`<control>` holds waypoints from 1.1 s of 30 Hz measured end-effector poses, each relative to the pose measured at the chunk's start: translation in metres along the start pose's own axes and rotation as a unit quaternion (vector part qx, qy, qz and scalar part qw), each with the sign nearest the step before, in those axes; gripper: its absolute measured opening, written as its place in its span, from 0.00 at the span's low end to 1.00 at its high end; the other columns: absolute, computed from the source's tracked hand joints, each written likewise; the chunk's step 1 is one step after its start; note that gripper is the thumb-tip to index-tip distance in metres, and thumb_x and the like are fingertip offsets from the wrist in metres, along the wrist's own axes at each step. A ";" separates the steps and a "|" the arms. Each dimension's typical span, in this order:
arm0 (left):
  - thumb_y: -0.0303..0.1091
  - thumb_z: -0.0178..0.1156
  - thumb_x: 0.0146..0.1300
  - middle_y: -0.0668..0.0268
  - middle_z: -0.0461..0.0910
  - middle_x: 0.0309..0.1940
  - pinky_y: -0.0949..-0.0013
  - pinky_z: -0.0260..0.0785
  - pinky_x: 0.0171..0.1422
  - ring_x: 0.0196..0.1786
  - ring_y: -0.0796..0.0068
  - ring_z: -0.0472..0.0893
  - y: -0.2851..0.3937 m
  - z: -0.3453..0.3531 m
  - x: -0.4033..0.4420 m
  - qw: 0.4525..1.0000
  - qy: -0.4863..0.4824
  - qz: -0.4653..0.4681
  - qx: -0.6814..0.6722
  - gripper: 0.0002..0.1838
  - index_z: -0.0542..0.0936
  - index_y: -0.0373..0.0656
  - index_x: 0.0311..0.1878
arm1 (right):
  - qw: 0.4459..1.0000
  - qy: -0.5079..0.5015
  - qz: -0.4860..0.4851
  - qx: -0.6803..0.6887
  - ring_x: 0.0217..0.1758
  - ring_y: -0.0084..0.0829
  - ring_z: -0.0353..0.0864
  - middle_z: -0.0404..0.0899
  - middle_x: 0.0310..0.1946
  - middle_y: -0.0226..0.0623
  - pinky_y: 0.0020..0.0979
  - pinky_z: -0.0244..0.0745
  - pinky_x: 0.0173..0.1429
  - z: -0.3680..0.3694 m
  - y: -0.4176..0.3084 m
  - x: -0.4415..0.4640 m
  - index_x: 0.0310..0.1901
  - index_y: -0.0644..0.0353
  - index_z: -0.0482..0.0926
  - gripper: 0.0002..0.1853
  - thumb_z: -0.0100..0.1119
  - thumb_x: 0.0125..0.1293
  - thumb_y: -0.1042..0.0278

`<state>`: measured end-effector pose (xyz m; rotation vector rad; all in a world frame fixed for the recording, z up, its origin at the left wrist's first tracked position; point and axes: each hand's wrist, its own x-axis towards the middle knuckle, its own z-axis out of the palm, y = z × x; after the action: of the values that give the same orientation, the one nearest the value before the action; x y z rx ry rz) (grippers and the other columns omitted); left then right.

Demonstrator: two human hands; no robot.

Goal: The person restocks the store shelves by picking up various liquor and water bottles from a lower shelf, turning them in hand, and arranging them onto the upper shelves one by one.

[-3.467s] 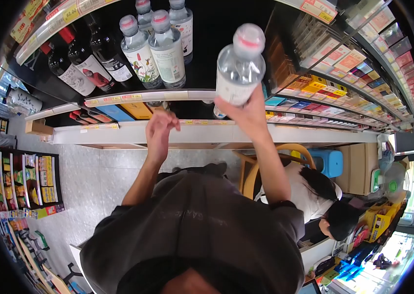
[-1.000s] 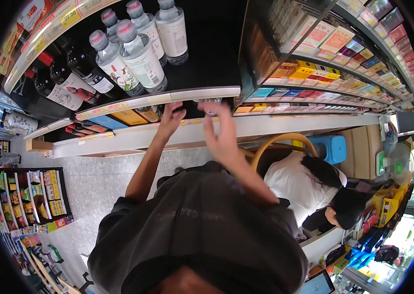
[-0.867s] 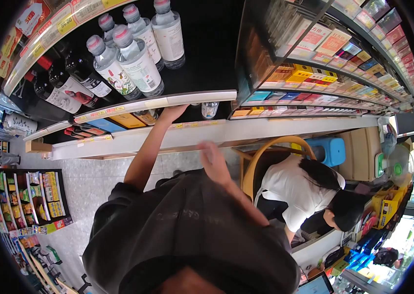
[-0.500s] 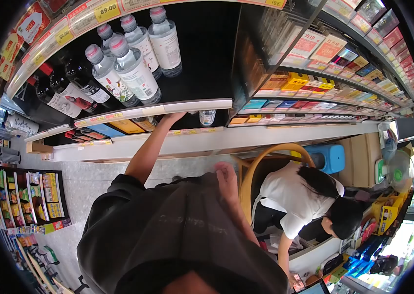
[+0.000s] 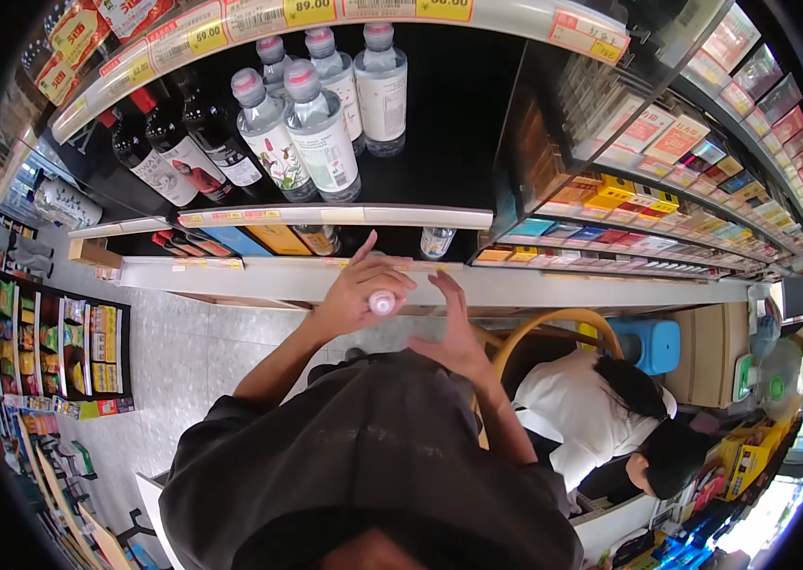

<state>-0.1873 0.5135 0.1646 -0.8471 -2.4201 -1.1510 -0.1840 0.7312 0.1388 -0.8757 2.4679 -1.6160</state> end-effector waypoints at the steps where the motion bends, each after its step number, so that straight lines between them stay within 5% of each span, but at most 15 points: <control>1: 0.26 0.67 0.53 0.68 0.83 0.42 0.44 0.49 0.74 0.58 0.60 0.77 0.023 -0.016 0.008 0.997 0.024 -0.013 -0.069 0.09 0.77 0.47 0.34 | 1.000 -0.003 0.007 0.000 0.71 0.39 0.60 0.61 0.66 0.46 0.40 0.63 0.68 0.001 -0.002 0.006 0.62 0.63 0.65 0.35 0.69 0.52 0.72; 3: 0.24 0.65 0.52 0.67 0.84 0.37 0.44 0.43 0.76 0.55 0.60 0.80 0.048 -0.031 0.017 0.969 0.070 -0.052 -0.230 0.08 0.76 0.46 0.34 | 0.987 -0.119 0.001 0.107 0.68 0.40 0.65 0.66 0.63 0.46 0.38 0.64 0.68 0.003 -0.003 0.015 0.64 0.66 0.63 0.41 0.74 0.49 0.68; 4: 0.25 0.64 0.57 0.64 0.83 0.37 0.49 0.58 0.70 0.54 0.64 0.81 0.055 -0.038 0.024 0.953 0.089 -0.069 -0.282 0.06 0.76 0.43 0.35 | 0.986 -0.123 0.009 0.109 0.68 0.40 0.65 0.66 0.63 0.46 0.38 0.64 0.68 0.003 -0.004 0.023 0.64 0.66 0.63 0.41 0.74 0.49 0.68; 5: 0.26 0.64 0.59 0.64 0.83 0.36 0.55 0.66 0.63 0.51 0.66 0.82 0.062 -0.042 0.032 0.917 0.102 -0.132 -0.361 0.05 0.76 0.41 0.36 | 0.910 -0.262 0.097 0.305 0.64 0.39 0.70 0.70 0.60 0.45 0.38 0.66 0.66 0.006 -0.004 0.030 0.64 0.65 0.64 0.42 0.76 0.48 0.66; 6: 0.27 0.63 0.61 0.64 0.82 0.36 0.61 0.73 0.56 0.49 0.69 0.83 0.067 -0.042 0.037 0.872 0.112 -0.194 -0.435 0.05 0.76 0.39 0.37 | 0.769 -0.378 0.177 0.484 0.60 0.39 0.74 0.74 0.57 0.44 0.38 0.69 0.65 0.013 -0.005 0.029 0.63 0.65 0.65 0.43 0.77 0.47 0.64; 7: 0.30 0.63 0.64 0.63 0.82 0.35 0.71 0.76 0.42 0.44 0.73 0.83 0.063 -0.039 0.041 0.858 0.124 -0.214 -0.451 0.07 0.76 0.38 0.38 | 0.750 -0.369 0.154 0.526 0.52 0.38 0.80 0.78 0.50 0.42 0.37 0.74 0.59 0.026 -0.008 0.029 0.62 0.63 0.66 0.42 0.78 0.46 0.61; 12: 0.29 0.62 0.64 0.61 0.81 0.35 0.61 0.76 0.52 0.44 0.67 0.83 0.041 -0.042 0.043 0.783 0.115 -0.328 -0.516 0.06 0.75 0.38 0.39 | 0.710 -0.322 0.170 0.603 0.51 0.38 0.81 0.78 0.50 0.44 0.38 0.75 0.57 0.035 -0.028 0.016 0.59 0.63 0.68 0.37 0.75 0.49 0.58; 15: 0.34 0.60 0.65 0.67 0.79 0.31 0.61 0.75 0.47 0.40 0.71 0.81 0.025 -0.039 0.042 0.749 0.083 -0.296 -0.587 0.07 0.73 0.43 0.36 | 0.712 -0.298 0.187 0.607 0.51 0.39 0.81 0.78 0.49 0.45 0.39 0.75 0.57 0.033 -0.040 0.013 0.58 0.64 0.67 0.35 0.72 0.53 0.57; 18: 0.42 0.55 0.68 0.78 0.73 0.26 0.61 0.71 0.46 0.36 0.76 0.74 0.009 -0.007 0.044 0.433 -0.033 0.106 -0.894 0.10 0.67 0.52 0.32 | 0.654 -0.302 0.168 0.673 0.46 0.39 0.82 0.78 0.46 0.46 0.39 0.77 0.53 0.049 -0.055 0.009 0.61 0.65 0.65 0.37 0.68 0.56 0.53; 20: 0.43 0.53 0.69 0.80 0.74 0.28 0.60 0.71 0.47 0.37 0.75 0.75 0.011 0.002 0.049 0.383 -0.053 0.114 -0.915 0.10 0.68 0.53 0.33 | 0.442 -0.325 0.107 0.829 0.41 0.38 0.78 0.70 0.53 0.46 0.43 0.76 0.42 0.073 -0.050 -0.001 0.69 0.63 0.55 0.49 0.70 0.52 0.46; 22: 0.44 0.54 0.68 0.78 0.74 0.28 0.59 0.71 0.48 0.38 0.74 0.75 0.007 0.000 0.050 0.401 -0.052 0.086 -0.910 0.11 0.68 0.51 0.33 | 0.441 -0.323 0.094 0.832 0.38 0.36 0.77 0.70 0.49 0.43 0.41 0.76 0.38 0.077 -0.049 0.001 0.68 0.62 0.54 0.49 0.70 0.52 0.45; 24: 0.45 0.54 0.68 0.75 0.74 0.28 0.58 0.72 0.49 0.40 0.74 0.76 0.005 -0.009 0.045 0.420 -0.050 0.057 -0.904 0.12 0.68 0.50 0.33 | 0.523 -0.295 0.144 0.787 0.38 0.35 0.77 0.70 0.49 0.42 0.41 0.76 0.38 0.068 -0.046 0.005 0.67 0.62 0.54 0.48 0.70 0.52 0.46; 26: 0.48 0.58 0.64 0.66 0.76 0.30 0.57 0.76 0.50 0.41 0.68 0.80 0.003 -0.024 0.038 0.673 0.040 -0.170 -0.719 0.16 0.68 0.46 0.33 | 0.558 -0.267 0.131 0.775 0.41 0.36 0.79 0.72 0.48 0.45 0.37 0.79 0.42 0.056 -0.047 0.011 0.64 0.64 0.60 0.41 0.67 0.56 0.49; 29: 0.48 0.57 0.65 0.57 0.79 0.34 0.61 0.78 0.45 0.42 0.65 0.82 0.006 -0.023 0.032 0.693 0.079 -0.239 -0.675 0.17 0.69 0.43 0.36 | 0.658 -0.230 0.185 0.693 0.44 0.39 0.80 0.73 0.51 0.45 0.36 0.79 0.44 0.050 -0.034 0.011 0.63 0.64 0.60 0.40 0.68 0.56 0.53; 33: 0.48 0.54 0.66 0.58 0.78 0.34 0.62 0.79 0.43 0.40 0.64 0.83 0.006 -0.023 0.033 0.700 0.103 -0.260 -0.657 0.17 0.70 0.43 0.36 | 0.663 -0.215 0.191 0.691 0.44 0.39 0.80 0.73 0.50 0.45 0.36 0.79 0.44 0.046 -0.042 0.013 0.63 0.64 0.61 0.39 0.67 0.56 0.53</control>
<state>-0.2080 0.5108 0.1996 -0.1800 -1.3070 -3.0652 -0.1606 0.6748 0.1570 -0.3059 0.5255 -2.0259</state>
